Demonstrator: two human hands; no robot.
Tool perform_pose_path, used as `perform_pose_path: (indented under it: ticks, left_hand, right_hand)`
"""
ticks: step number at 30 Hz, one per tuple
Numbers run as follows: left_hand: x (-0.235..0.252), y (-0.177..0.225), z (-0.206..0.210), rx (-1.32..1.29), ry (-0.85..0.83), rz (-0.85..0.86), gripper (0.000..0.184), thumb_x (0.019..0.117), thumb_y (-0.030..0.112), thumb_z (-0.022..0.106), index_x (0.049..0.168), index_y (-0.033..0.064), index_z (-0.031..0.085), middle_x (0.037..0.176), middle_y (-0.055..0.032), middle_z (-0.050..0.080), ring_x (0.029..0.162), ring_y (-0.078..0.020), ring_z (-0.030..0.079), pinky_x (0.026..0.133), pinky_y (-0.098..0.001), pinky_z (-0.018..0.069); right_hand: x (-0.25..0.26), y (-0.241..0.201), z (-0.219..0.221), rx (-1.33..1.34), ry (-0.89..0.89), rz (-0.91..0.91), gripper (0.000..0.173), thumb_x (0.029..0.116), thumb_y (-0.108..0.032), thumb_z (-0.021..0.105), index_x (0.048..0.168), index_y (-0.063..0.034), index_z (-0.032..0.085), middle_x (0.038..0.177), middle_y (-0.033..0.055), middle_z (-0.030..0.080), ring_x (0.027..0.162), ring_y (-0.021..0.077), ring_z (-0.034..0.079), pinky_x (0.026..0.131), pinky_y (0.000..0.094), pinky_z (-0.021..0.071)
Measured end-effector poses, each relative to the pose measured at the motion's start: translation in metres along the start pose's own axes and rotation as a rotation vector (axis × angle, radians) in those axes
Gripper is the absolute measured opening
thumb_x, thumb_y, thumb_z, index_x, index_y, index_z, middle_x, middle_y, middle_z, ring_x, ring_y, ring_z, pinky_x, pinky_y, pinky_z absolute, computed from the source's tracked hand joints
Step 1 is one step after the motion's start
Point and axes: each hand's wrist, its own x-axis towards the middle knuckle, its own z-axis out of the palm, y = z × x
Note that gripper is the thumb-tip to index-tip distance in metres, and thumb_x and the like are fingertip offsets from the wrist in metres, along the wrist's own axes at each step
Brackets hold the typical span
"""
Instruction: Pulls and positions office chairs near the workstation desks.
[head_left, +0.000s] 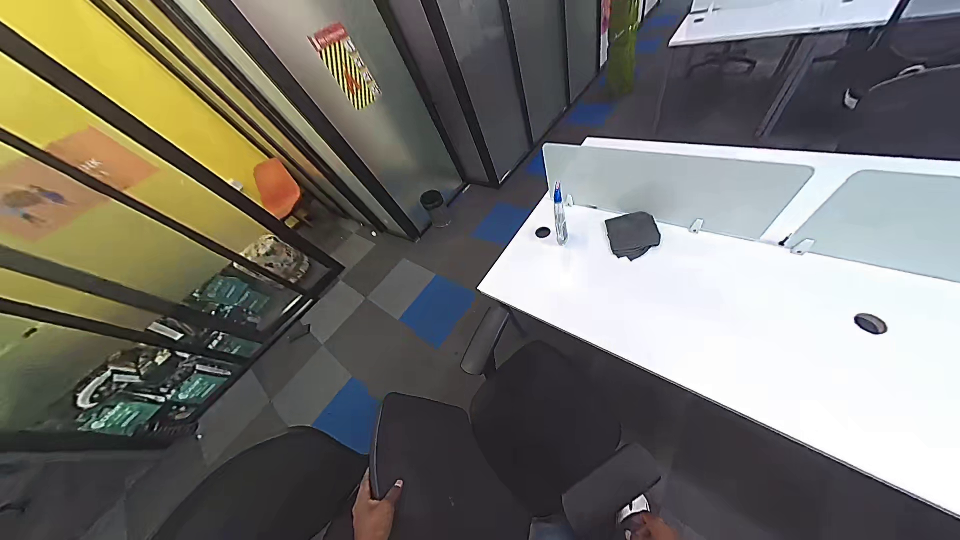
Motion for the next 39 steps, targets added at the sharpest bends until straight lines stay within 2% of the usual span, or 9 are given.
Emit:
perform_pose_path:
  ticks: [3, 9, 14, 18, 20, 22, 25, 30, 39]
  left_hand:
    - [-0.037, 0.012, 0.021, -0.101, 0.046, -0.044, 0.076, 0.0867, -0.006, 0.071, 0.155, 0.0030, 0.039, 0.152, -0.0238, 0.048, 0.138, -0.0334, 0.051, 0.111, -0.0525, 0.0443]
    - [-0.098, 0.022, 0.058, -0.168, 0.075, -0.096, 0.083, 0.0915, -0.002, 0.067, 0.161, 0.0027, 0.021, 0.161, -0.0267, 0.032, 0.148, -0.0381, 0.037, 0.118, -0.0551, 0.0346]
    - [-0.143, 0.015, 0.063, -0.097, -0.065, -0.089, 0.099, 0.0935, 0.014, 0.070, 0.162, -0.0004, -0.001, 0.165, -0.0297, 0.020, 0.152, -0.0390, 0.028, 0.123, -0.0524, 0.0283]
    - [-0.138, 0.014, 0.052, -0.144, -0.157, -0.177, 0.090, 0.0952, 0.024, 0.072, 0.160, -0.0009, 0.015, 0.158, -0.0294, 0.036, 0.145, -0.0382, 0.041, 0.118, -0.0535, 0.0371]
    - [-0.109, 0.009, 0.049, -0.172, -0.115, -0.162, 0.092, 0.0943, 0.026, 0.073, 0.160, -0.0006, 0.015, 0.159, -0.0302, 0.034, 0.146, -0.0398, 0.039, 0.118, -0.0555, 0.0363]
    - [-0.074, 0.010, 0.049, -0.107, -0.077, -0.058, 0.095, 0.0932, 0.025, 0.073, 0.162, 0.0008, 0.011, 0.162, -0.0296, 0.027, 0.150, -0.0400, 0.033, 0.121, -0.0551, 0.0311]
    - [-0.041, 0.009, 0.045, 0.194, -0.049, 0.330, 0.085, 0.0926, 0.025, 0.066, 0.159, -0.0048, 0.023, 0.164, -0.0320, 0.023, 0.153, -0.0457, 0.025, 0.124, -0.0565, 0.0240]
    - [-0.018, -0.002, 0.043, 0.293, -0.101, 0.801, 0.059, 0.0920, 0.039, 0.046, 0.137, 0.0033, 0.063, 0.158, -0.0223, 0.042, 0.150, -0.0481, 0.029, 0.118, -0.0684, 0.0221]
    - [0.033, 0.041, 0.080, 0.222, -0.202, 0.832, 0.039, 0.0869, 0.029, 0.051, 0.107, 0.0099, 0.078, 0.141, -0.0069, 0.064, 0.144, -0.0405, 0.044, 0.116, -0.0717, 0.0192]
  right_hand:
    - [0.020, 0.015, 0.006, 0.124, 0.038, 0.021, 0.081, 0.0919, -0.046, 0.072, 0.152, -0.0006, 0.041, 0.135, 0.0225, 0.062, 0.123, 0.0340, 0.063, 0.107, 0.0523, 0.0492]
    - [0.022, -0.034, -0.009, 0.212, 0.126, -0.021, 0.089, 0.0964, -0.041, 0.067, 0.160, 0.0010, 0.021, 0.153, 0.0247, 0.047, 0.141, 0.0337, 0.049, 0.118, 0.0489, 0.0394]
    - [-0.002, -0.043, -0.019, 0.211, 0.038, -0.184, 0.070, 0.0993, -0.046, 0.062, 0.152, -0.0047, 0.043, 0.148, 0.0216, 0.053, 0.131, 0.0319, 0.059, 0.111, 0.0490, 0.0478]
    - [-0.043, -0.055, -0.018, 0.226, -0.106, -0.342, 0.052, 0.1043, -0.043, 0.054, 0.140, -0.0060, 0.059, 0.136, 0.0170, 0.063, 0.123, 0.0248, 0.062, 0.106, 0.0453, 0.0490]
    - [-0.061, -0.059, -0.011, 0.094, -0.091, -0.443, 0.057, 0.1018, -0.049, 0.056, 0.142, -0.0087, 0.060, 0.146, 0.0142, 0.058, 0.136, 0.0231, 0.055, 0.116, 0.0445, 0.0418]
    - [-0.068, -0.059, -0.005, -0.092, -0.025, -0.523, 0.068, 0.0936, -0.058, 0.064, 0.144, -0.0126, 0.059, 0.156, 0.0156, 0.048, 0.147, 0.0274, 0.042, 0.123, 0.0486, 0.0315]
    - [-0.067, -0.062, 0.006, -0.293, 0.085, -0.557, 0.068, 0.0813, -0.048, 0.080, 0.139, -0.0167, 0.063, 0.157, 0.0143, 0.047, 0.147, 0.0318, 0.042, 0.121, 0.0501, 0.0337]
    - [-0.080, -0.094, 0.047, -0.443, 0.340, -0.352, 0.045, 0.0775, -0.018, 0.079, 0.121, -0.0129, 0.073, 0.148, 0.0107, 0.057, 0.137, 0.0379, 0.052, 0.098, 0.0595, 0.0516]
    - [-0.074, -0.132, 0.070, -0.305, 0.619, -0.013, 0.047, 0.0729, -0.017, 0.083, 0.119, -0.0124, 0.074, 0.134, 0.0155, 0.064, 0.121, 0.0377, 0.063, 0.091, 0.0594, 0.0542]
